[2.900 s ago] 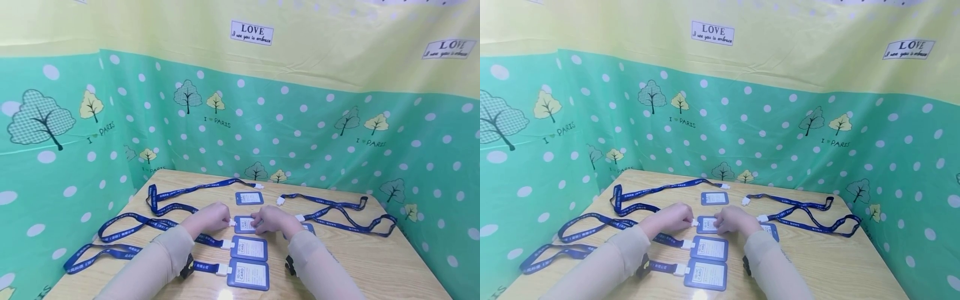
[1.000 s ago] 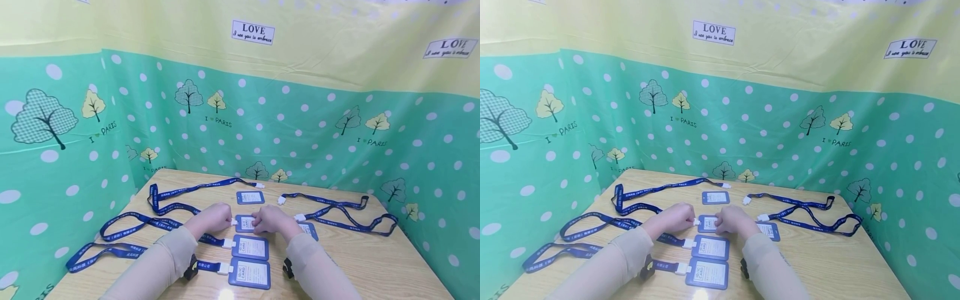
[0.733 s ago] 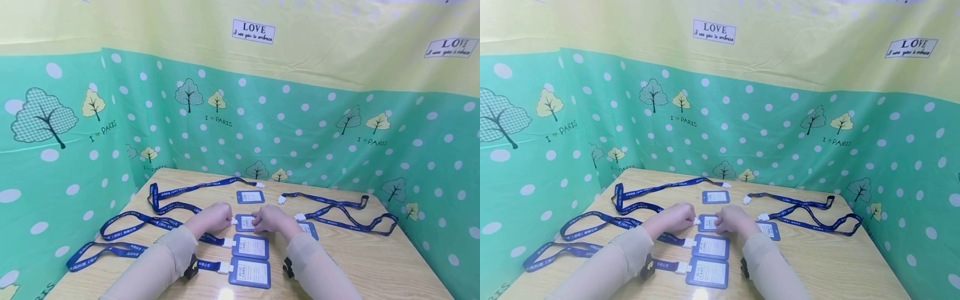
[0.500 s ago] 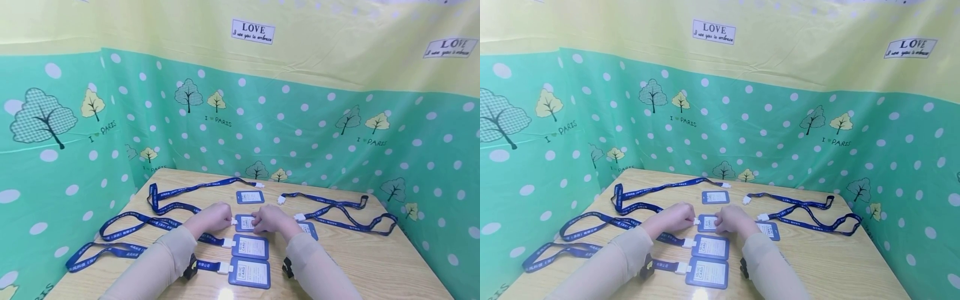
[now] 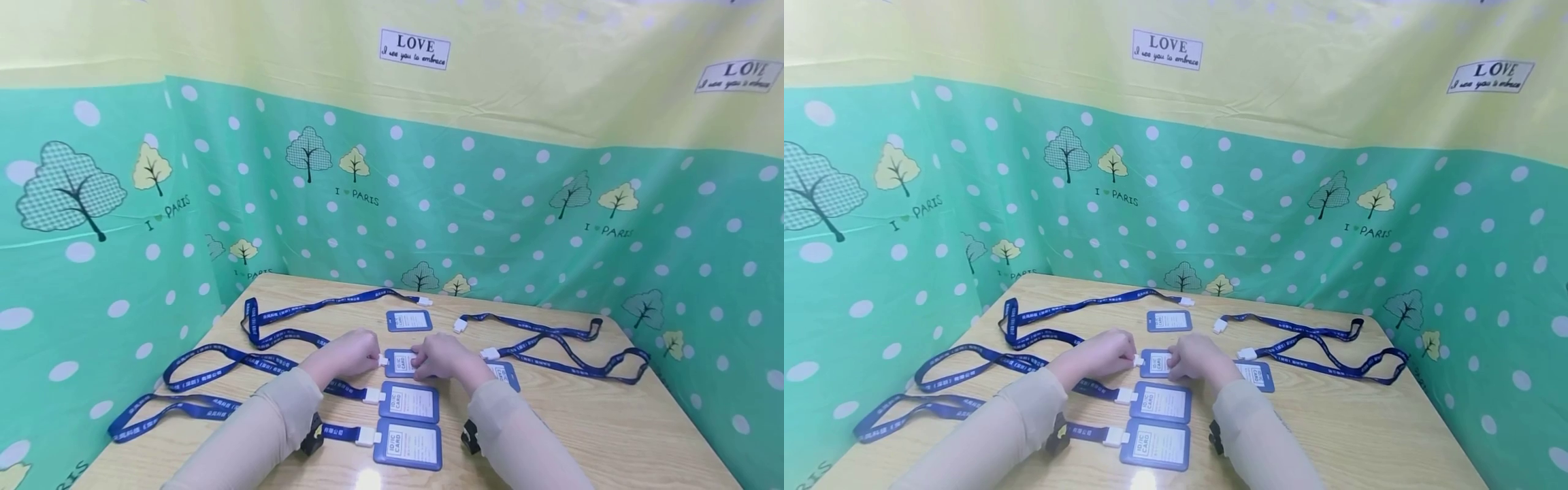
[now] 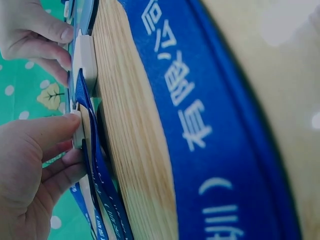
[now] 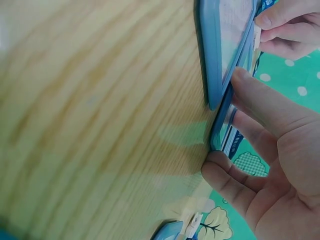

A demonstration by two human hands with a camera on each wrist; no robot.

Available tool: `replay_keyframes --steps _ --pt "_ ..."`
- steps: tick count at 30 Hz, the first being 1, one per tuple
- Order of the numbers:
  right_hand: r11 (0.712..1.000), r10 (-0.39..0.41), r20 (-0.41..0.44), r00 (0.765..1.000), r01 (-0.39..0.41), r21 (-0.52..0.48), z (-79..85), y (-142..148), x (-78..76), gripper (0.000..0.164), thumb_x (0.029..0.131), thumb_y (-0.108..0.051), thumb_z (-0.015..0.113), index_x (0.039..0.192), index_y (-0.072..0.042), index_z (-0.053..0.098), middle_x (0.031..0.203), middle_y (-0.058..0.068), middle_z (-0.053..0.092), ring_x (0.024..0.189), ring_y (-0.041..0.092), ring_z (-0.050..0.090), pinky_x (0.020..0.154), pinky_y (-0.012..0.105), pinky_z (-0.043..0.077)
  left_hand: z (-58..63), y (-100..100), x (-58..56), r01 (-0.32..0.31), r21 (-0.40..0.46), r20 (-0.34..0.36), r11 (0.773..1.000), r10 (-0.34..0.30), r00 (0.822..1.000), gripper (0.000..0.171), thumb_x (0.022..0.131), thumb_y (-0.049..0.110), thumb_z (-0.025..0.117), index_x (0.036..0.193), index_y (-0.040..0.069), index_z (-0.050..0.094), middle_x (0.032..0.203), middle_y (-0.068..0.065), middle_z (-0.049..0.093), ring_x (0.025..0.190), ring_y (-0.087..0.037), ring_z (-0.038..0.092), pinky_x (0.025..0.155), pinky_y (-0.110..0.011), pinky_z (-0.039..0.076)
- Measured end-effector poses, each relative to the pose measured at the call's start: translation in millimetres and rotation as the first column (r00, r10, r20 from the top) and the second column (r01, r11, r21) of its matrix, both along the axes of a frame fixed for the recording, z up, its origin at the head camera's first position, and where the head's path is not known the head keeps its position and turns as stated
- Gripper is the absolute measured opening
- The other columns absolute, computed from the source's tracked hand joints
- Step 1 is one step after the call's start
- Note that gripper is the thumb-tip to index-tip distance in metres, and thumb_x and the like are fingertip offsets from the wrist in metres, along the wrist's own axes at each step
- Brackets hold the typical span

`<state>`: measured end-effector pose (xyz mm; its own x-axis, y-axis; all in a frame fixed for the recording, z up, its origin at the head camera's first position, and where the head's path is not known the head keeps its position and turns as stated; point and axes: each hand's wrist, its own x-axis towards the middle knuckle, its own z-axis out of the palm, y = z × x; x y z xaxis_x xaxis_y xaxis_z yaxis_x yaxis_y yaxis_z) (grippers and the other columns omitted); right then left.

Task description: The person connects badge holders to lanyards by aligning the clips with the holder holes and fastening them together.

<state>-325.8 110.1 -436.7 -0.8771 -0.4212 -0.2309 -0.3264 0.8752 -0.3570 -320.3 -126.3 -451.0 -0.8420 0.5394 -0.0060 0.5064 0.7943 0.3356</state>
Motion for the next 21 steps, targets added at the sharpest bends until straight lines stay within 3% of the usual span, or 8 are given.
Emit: replay_keyframes --steps 21 --pt "1.000 -0.003 -0.002 1.000 0.003 -0.003 1.1 -1.3 0.5 0.021 0.083 -0.030 0.086 0.103 -0.028 0.081 0.139 -0.006 0.063 0.133 0.029 0.054 0.109 0.049 0.044 -0.8 3.5 -0.4 -0.022 -0.017 -0.001 1.000 0.022 1.000 0.014 0.093 0.019 0.075 0.080 0.023 0.077 0.087 0.010 0.063 0.075 -0.006 0.058 0.079 -0.028 0.055"
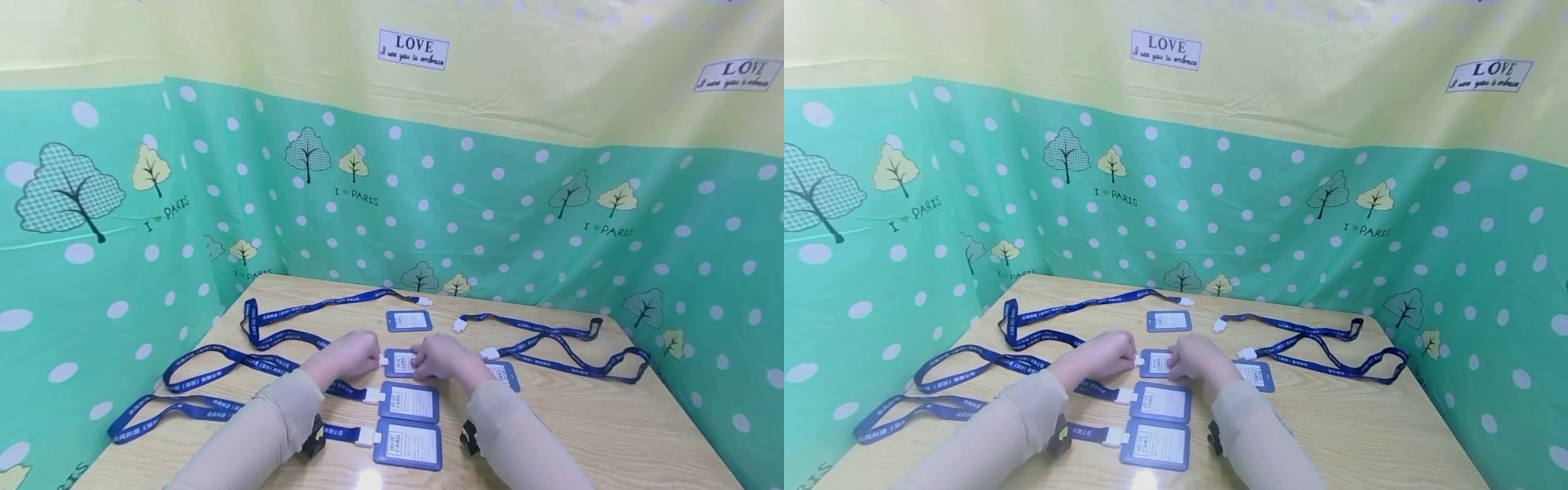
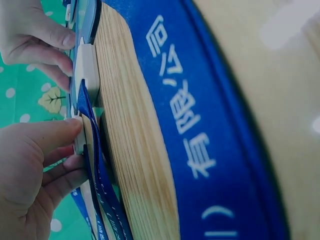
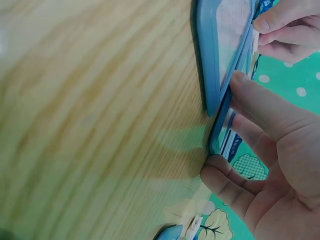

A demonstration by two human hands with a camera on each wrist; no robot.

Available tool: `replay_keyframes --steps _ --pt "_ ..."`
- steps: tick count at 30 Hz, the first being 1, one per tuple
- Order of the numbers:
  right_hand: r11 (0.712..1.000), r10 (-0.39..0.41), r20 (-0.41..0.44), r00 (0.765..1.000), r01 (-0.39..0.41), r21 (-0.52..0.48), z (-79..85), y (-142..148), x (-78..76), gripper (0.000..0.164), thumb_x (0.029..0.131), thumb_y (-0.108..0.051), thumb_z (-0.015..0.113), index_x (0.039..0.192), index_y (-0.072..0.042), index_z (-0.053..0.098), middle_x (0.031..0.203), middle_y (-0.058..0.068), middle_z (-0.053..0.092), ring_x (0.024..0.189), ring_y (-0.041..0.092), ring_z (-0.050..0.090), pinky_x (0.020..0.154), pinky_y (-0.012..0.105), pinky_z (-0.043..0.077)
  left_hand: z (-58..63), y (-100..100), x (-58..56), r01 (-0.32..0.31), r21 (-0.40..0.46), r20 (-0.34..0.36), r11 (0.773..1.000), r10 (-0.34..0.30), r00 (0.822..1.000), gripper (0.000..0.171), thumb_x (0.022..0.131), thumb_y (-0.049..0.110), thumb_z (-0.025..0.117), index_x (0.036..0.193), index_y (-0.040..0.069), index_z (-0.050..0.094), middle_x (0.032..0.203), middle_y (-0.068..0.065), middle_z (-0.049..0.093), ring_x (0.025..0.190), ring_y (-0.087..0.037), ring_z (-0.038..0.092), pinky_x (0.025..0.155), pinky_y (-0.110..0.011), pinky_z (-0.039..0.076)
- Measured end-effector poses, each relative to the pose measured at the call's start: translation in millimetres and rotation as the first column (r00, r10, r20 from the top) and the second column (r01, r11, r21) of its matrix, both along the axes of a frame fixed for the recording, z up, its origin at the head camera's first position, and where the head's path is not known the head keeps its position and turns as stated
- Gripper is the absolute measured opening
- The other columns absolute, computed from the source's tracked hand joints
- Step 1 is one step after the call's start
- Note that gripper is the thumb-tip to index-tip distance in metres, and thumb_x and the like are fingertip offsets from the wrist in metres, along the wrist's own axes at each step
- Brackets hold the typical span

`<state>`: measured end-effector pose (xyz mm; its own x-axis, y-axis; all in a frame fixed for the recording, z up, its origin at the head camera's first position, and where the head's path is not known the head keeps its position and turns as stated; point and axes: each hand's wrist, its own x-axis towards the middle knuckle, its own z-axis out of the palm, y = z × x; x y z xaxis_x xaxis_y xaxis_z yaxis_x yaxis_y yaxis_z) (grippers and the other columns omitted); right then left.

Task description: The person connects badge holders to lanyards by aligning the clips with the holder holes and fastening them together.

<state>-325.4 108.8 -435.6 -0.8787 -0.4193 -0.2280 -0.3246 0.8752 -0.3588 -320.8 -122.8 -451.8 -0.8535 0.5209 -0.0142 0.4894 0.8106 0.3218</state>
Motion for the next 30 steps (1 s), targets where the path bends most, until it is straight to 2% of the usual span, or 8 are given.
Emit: replay_keyframes --steps 21,30 --pt "1.000 -0.025 -0.012 1.000 0.025 0.002 -0.5 -1.7 2.0 0.019 0.082 -0.031 0.087 0.100 -0.028 0.082 0.136 -0.006 0.065 0.126 0.026 0.059 0.106 0.047 0.047 2.0 6.4 4.6 -0.055 -0.031 -0.003 0.998 0.055 0.998 0.014 0.092 0.018 0.075 0.078 0.018 0.076 0.083 0.007 0.060 0.072 -0.009 0.056 0.075 -0.029 0.054" --pt "1.000 -0.024 -0.040 0.999 0.024 -0.005 -2.1 -2.9 3.3 0.018 0.081 -0.032 0.087 0.098 -0.027 0.082 0.135 -0.005 0.066 0.125 0.027 0.059 0.105 0.046 0.048 2.4 9.9 5.1 -0.081 -0.045 0.005 0.996 0.082 0.997 0.010 0.093 0.019 0.075 0.083 0.017 0.079 0.085 0.006 0.062 0.077 -0.009 0.059 0.080 -0.030 0.056"
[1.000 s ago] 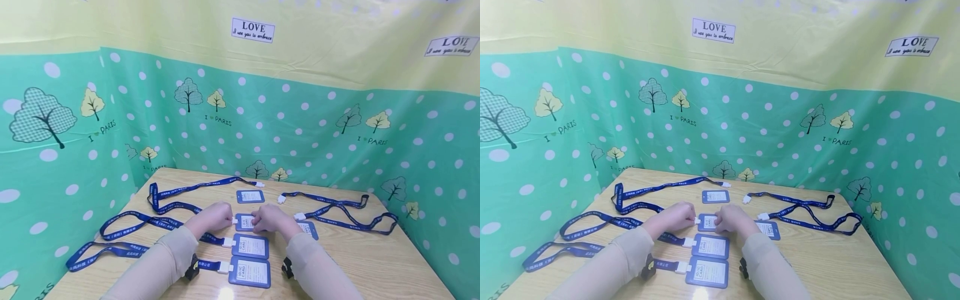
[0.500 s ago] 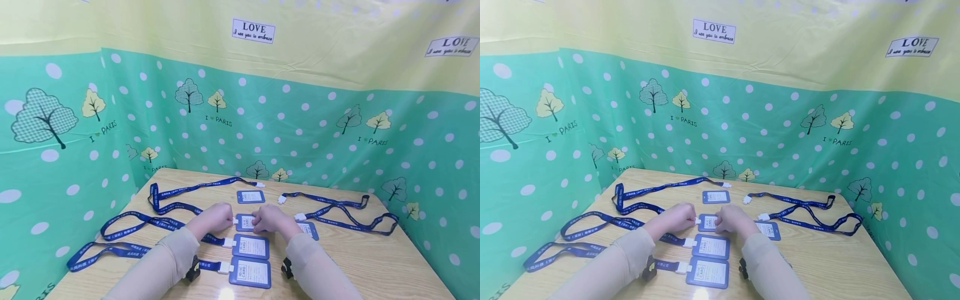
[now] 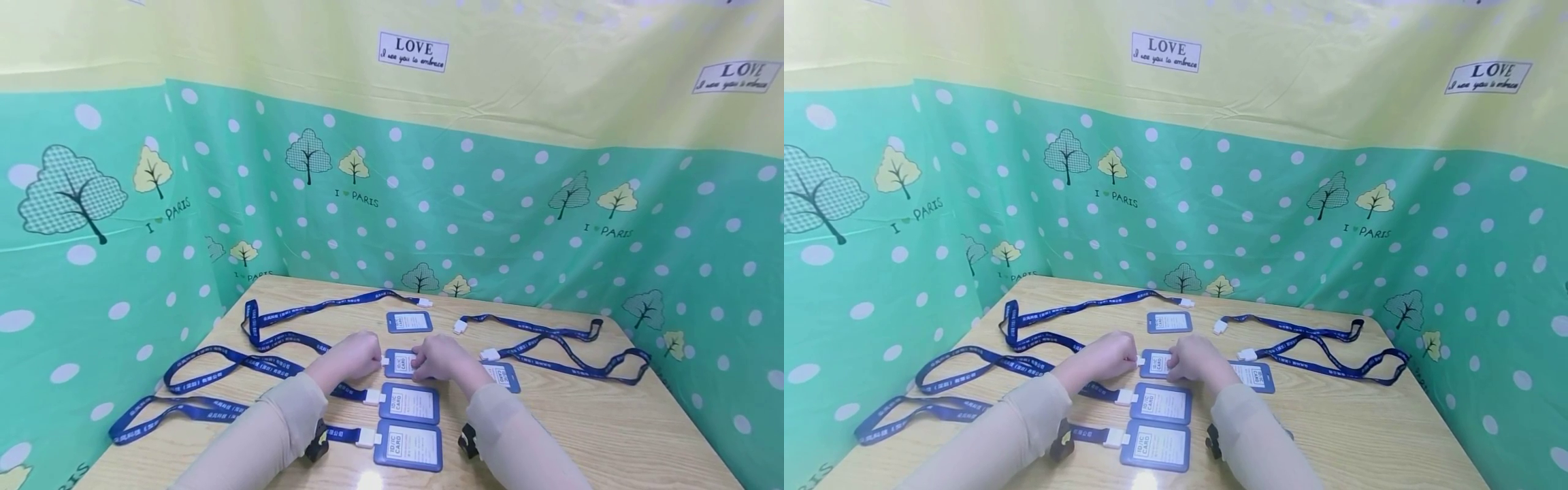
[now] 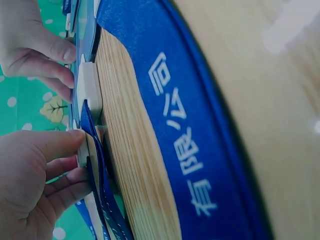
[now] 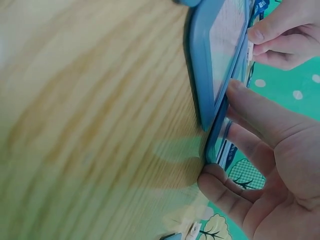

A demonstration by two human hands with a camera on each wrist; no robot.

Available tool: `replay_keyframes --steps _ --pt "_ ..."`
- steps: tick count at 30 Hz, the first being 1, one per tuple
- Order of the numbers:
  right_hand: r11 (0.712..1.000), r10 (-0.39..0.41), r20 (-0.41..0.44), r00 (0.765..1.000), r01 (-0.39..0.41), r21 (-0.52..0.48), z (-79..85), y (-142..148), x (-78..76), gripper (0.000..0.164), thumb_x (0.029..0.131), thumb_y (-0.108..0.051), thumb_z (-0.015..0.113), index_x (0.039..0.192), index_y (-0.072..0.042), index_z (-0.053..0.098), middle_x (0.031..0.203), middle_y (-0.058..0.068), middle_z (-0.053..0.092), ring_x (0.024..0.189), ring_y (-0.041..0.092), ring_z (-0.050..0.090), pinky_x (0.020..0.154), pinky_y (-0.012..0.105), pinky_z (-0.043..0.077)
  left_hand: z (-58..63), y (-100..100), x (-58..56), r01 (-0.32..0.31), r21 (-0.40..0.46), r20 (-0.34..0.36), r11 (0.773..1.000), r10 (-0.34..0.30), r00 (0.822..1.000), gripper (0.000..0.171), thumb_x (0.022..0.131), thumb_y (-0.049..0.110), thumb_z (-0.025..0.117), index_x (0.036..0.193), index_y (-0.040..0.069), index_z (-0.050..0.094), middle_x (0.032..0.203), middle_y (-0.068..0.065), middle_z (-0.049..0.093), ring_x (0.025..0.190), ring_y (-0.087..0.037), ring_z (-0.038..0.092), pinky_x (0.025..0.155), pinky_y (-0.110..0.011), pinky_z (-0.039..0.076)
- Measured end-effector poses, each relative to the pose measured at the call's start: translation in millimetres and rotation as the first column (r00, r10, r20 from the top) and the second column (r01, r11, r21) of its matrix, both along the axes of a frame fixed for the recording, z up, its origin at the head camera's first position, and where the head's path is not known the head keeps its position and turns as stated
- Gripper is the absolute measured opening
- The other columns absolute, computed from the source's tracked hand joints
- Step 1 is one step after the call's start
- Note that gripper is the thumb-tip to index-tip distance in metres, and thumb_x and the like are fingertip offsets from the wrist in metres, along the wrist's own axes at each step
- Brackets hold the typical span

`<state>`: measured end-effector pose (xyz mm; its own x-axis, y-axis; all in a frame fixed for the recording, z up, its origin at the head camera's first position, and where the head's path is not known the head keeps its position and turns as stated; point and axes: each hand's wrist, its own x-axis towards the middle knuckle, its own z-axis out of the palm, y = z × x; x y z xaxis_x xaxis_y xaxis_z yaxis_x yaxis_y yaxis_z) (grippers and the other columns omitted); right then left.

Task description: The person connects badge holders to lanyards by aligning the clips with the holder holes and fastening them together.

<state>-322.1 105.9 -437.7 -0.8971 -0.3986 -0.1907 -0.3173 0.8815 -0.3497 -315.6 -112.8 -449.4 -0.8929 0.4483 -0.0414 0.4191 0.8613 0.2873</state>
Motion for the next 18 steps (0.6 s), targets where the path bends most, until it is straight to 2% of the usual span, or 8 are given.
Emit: replay_keyframes --steps 6,13,18 --pt "1.000 -0.009 -0.006 1.000 0.009 -0.018 0.3 -0.7 2.6 0.018 0.081 -0.030 0.087 0.097 -0.024 0.082 0.133 -0.002 0.067 0.126 0.029 0.059 0.106 0.048 0.047 -0.2 1.2 0.2 -0.021 0.002 0.011 1.000 0.021 1.000 0.011 0.093 0.020 0.074 0.083 0.019 0.079 0.085 0.007 0.062 0.077 -0.008 0.058 0.081 -0.030 0.055" --pt "0.997 -0.066 0.020 0.998 0.067 -0.040 2.3 -4.8 5.9 0.017 0.082 -0.029 0.087 0.097 -0.024 0.082 0.133 0.000 0.067 0.124 0.029 0.060 0.104 0.048 0.048 -1.6 1.7 -0.4 -0.046 0.016 0.029 0.999 0.045 0.999 0.012 0.094 0.022 0.074 0.083 0.019 0.079 0.086 0.007 0.062 0.077 -0.009 0.058 0.079 -0.030 0.056" --pt "0.996 -0.078 0.020 0.997 0.079 -0.047 0.7 -4.6 8.1 0.017 0.081 -0.029 0.088 0.096 -0.023 0.082 0.133 0.000 0.067 0.123 0.029 0.061 0.104 0.049 0.048 -2.3 1.3 0.5 -0.038 0.021 0.021 0.999 0.038 0.999 0.011 0.094 0.022 0.074 0.084 0.018 0.079 0.086 0.007 0.062 0.078 -0.009 0.059 0.080 -0.031 0.056"
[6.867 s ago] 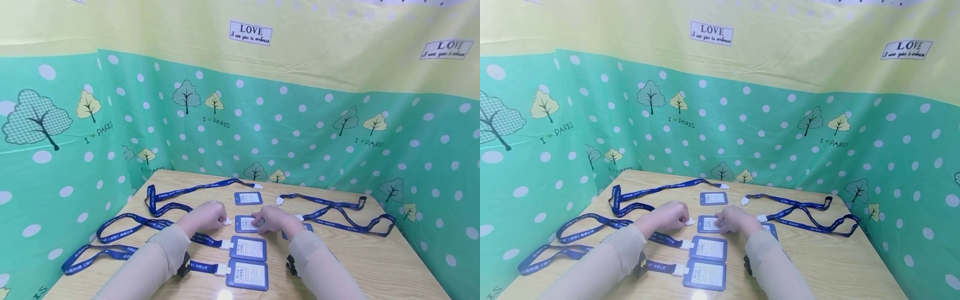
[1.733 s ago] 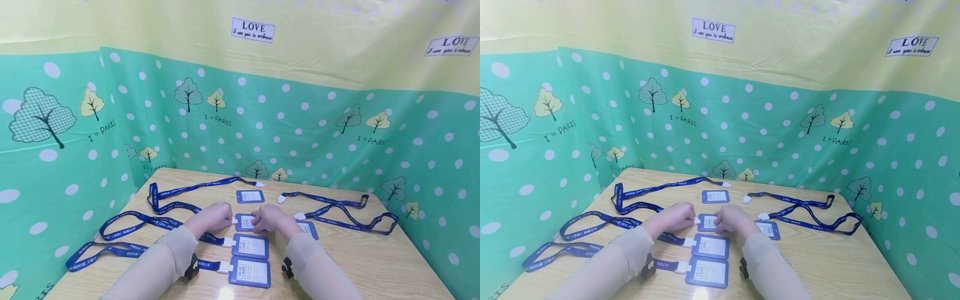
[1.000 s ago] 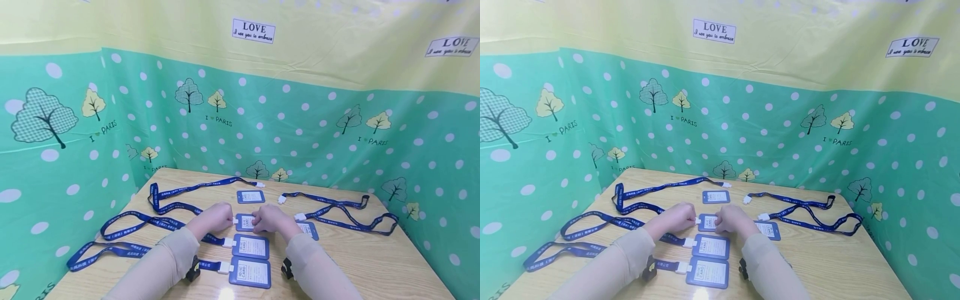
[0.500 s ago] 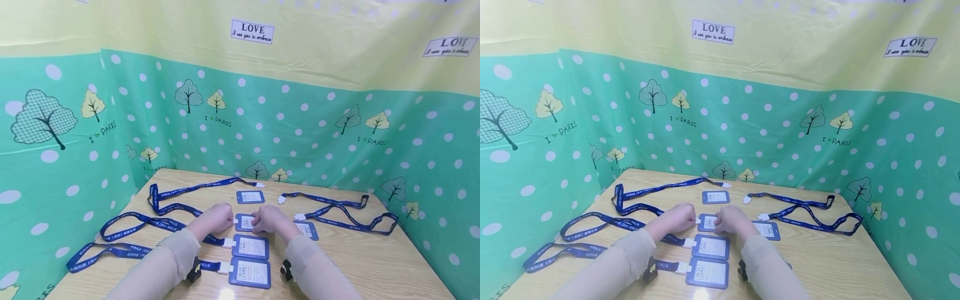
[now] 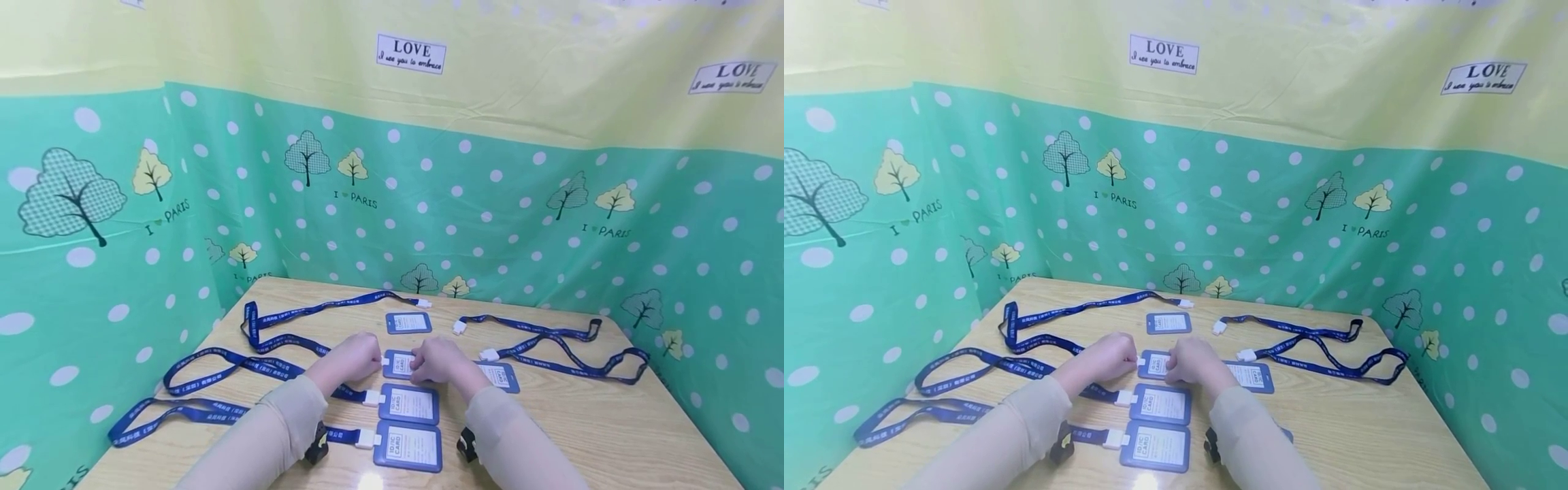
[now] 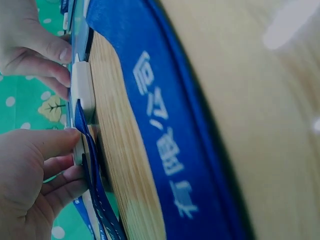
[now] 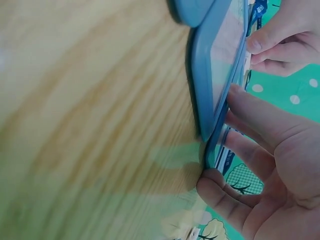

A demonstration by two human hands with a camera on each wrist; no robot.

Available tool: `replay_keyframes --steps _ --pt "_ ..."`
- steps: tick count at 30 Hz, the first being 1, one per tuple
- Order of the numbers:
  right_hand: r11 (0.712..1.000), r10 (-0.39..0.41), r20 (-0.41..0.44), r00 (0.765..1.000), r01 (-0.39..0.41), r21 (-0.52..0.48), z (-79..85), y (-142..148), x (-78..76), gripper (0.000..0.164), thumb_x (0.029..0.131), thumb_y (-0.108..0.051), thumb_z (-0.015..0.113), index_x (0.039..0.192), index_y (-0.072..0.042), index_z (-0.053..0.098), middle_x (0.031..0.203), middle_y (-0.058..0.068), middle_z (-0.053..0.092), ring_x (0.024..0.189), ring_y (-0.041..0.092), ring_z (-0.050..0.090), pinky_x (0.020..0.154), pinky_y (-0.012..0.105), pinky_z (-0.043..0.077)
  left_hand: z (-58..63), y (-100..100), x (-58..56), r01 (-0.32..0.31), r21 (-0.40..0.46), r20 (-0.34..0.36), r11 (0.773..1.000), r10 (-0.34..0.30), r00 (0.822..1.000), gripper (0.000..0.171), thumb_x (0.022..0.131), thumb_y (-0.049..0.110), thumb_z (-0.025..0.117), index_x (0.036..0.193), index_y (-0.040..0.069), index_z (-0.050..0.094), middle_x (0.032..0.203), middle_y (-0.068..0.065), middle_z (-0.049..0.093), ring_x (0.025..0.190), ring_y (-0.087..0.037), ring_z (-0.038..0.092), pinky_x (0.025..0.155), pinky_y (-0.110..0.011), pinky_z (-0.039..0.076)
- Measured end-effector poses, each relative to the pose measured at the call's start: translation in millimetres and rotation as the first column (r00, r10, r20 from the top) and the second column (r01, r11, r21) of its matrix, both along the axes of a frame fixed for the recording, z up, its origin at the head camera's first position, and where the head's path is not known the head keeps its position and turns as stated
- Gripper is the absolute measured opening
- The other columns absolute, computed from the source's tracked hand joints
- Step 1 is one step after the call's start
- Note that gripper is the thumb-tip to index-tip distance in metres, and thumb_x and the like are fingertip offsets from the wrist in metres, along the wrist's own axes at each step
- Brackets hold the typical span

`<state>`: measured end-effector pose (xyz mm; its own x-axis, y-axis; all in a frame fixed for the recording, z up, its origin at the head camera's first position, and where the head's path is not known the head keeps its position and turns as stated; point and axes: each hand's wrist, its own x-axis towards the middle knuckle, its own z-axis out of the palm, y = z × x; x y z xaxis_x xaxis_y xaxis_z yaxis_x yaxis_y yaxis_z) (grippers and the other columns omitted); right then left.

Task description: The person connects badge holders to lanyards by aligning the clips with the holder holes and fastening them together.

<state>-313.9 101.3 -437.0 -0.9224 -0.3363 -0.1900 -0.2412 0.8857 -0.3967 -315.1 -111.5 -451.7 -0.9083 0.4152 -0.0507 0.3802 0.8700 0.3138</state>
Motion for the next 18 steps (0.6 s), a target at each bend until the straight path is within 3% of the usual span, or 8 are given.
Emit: replay_keyframes --steps 18 --pt "0.999 0.034 -0.032 0.999 -0.034 -0.007 -1.0 4.7 4.2 0.021 0.083 -0.032 0.086 0.101 -0.024 0.082 0.132 -0.001 0.067 0.125 0.031 0.059 0.105 0.051 0.046 -0.7 -4.4 -2.1 0.044 -0.033 -0.047 0.998 -0.046 0.998 0.009 0.093 0.022 0.075 0.086 0.020 0.079 0.085 0.008 0.064 0.074 -0.007 0.058 0.080 -0.030 0.056"
